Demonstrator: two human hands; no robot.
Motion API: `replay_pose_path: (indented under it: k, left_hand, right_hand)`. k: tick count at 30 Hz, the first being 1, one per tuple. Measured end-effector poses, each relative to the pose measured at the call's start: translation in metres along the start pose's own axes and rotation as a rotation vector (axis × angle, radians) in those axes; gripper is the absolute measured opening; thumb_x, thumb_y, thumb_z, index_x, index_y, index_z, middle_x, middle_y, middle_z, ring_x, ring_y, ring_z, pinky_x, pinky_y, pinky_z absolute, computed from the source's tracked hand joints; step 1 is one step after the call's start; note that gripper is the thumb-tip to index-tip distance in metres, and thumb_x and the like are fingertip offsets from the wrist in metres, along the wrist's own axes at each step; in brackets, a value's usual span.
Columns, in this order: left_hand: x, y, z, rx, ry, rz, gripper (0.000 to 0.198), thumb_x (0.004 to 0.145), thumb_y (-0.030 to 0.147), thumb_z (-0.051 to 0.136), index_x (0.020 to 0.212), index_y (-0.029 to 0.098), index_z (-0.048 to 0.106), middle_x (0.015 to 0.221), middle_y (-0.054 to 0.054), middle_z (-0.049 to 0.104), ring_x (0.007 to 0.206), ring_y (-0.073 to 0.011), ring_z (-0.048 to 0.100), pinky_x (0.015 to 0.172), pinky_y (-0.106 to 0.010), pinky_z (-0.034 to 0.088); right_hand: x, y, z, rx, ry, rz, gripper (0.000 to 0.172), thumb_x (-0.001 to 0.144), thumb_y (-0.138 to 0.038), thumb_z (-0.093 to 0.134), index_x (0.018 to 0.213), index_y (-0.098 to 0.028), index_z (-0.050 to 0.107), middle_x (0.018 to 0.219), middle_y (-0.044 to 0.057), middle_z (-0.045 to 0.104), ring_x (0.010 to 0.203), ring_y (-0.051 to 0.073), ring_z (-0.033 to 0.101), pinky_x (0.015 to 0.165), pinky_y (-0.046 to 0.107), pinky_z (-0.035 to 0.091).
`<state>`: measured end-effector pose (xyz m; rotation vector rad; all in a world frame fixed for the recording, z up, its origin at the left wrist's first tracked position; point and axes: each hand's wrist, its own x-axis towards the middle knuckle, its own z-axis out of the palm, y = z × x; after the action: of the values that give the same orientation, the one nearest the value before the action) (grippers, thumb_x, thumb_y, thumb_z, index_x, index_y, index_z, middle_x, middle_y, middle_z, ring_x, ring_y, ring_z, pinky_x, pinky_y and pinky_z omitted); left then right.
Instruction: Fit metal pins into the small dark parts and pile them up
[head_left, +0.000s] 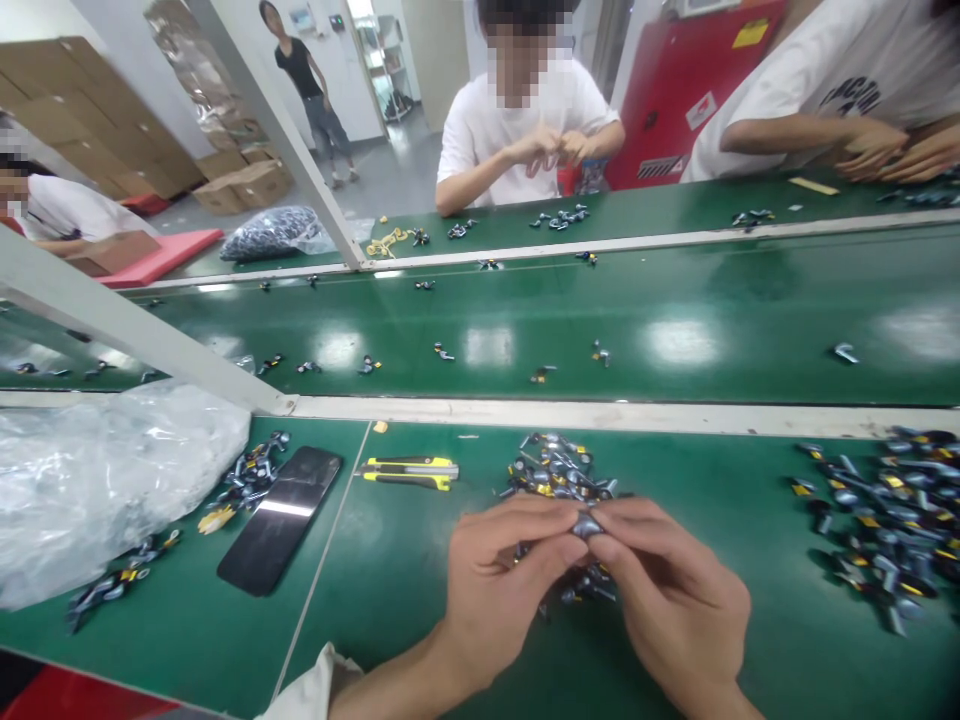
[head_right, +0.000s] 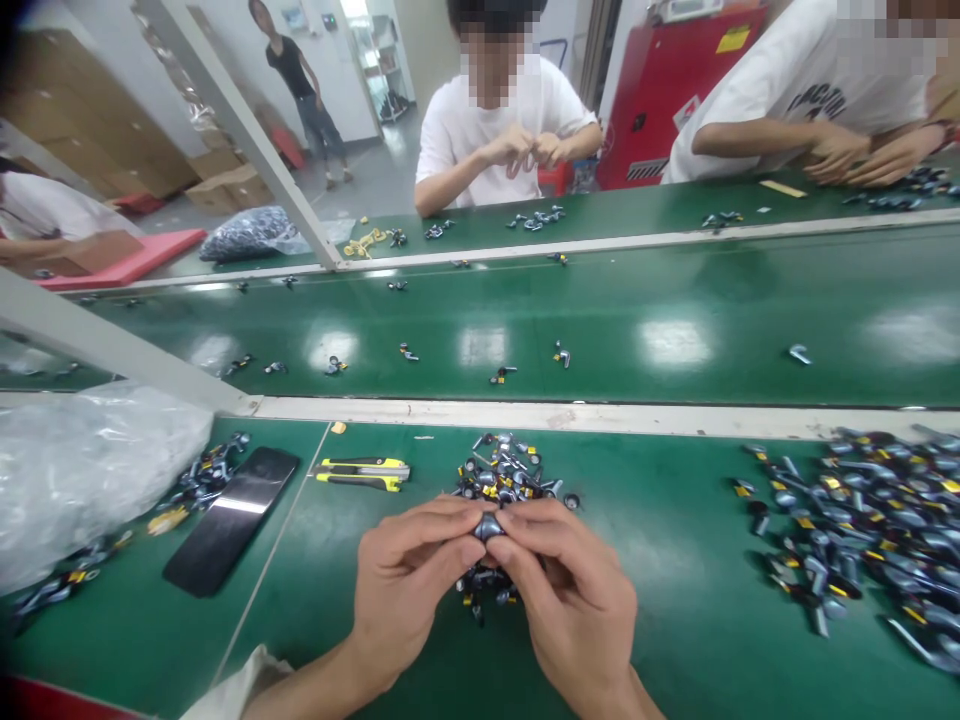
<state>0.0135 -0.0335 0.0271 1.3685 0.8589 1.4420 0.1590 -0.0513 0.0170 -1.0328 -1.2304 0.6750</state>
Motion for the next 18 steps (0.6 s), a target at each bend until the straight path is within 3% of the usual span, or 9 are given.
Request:
replay_pose_path:
  k: [3, 6, 9, 12, 18]
  left_hand:
    - [0.0, -0.001, -0.001, 0.022, -0.007, 0.05, 0.03, 0.082, 0.004, 0.078, 0.103, 0.025, 0.082, 0.098, -0.005, 0.083, 0.091, -0.0188, 0.079, 0.086, -0.029, 0.064]
    - [-0.002, -0.002, -0.003, 0.153, -0.053, 0.162, 0.032, 0.084, 0.002, 0.074, 0.107, 0.024, 0.079, 0.1, -0.006, 0.082, 0.092, -0.0184, 0.077, 0.086, -0.031, 0.063]
    - [-0.004, -0.003, -0.002, 0.262, -0.017, 0.284, 0.026, 0.084, 0.001, 0.074, 0.102, 0.019, 0.078, 0.099, -0.008, 0.078, 0.087, -0.0169, 0.074, 0.081, -0.03, 0.062]
    - [-0.007, -0.005, 0.0, 0.261, 0.004, 0.266, 0.016, 0.085, 0.007, 0.075, 0.096, 0.018, 0.077, 0.099, -0.007, 0.075, 0.083, -0.0152, 0.073, 0.074, -0.026, 0.062]
    - [-0.009, -0.011, -0.002, 0.124, -0.044, 0.166, 0.01, 0.085, 0.017, 0.079, 0.091, 0.02, 0.072, 0.099, -0.005, 0.07, 0.085, -0.0142, 0.071, 0.077, -0.027, 0.06]
  right_hand:
    - [0.0, 0.0, -0.001, 0.03, -0.028, 0.107, 0.024, 0.079, -0.004, 0.077, 0.085, -0.027, 0.079, 0.085, 0.003, 0.078, 0.072, 0.019, 0.074, 0.062, 0.026, 0.061]
    - [0.0, 0.002, 0.002, 0.285, -0.106, 0.396, 0.005, 0.085, -0.02, 0.078, 0.083, -0.024, 0.075, 0.074, 0.002, 0.077, 0.048, 0.015, 0.068, 0.047, 0.026, 0.056]
    - [-0.002, 0.005, 0.007, 0.56, -0.189, 0.645, 0.022, 0.091, -0.036, 0.074, 0.078, -0.021, 0.065, 0.044, -0.006, 0.061, 0.029, 0.008, 0.05, 0.038, 0.018, 0.043]
    - [-0.003, 0.008, 0.009, 0.648, -0.202, 0.716, 0.035, 0.092, -0.041, 0.072, 0.07, -0.02, 0.055, 0.036, -0.01, 0.05, 0.027, 0.003, 0.035, 0.038, 0.013, 0.031]
    - [0.0, 0.005, 0.004, 0.717, -0.295, 0.77, 0.037, 0.092, -0.044, 0.072, 0.07, -0.02, 0.054, 0.039, -0.011, 0.047, 0.03, 0.001, 0.022, 0.034, 0.012, 0.021]
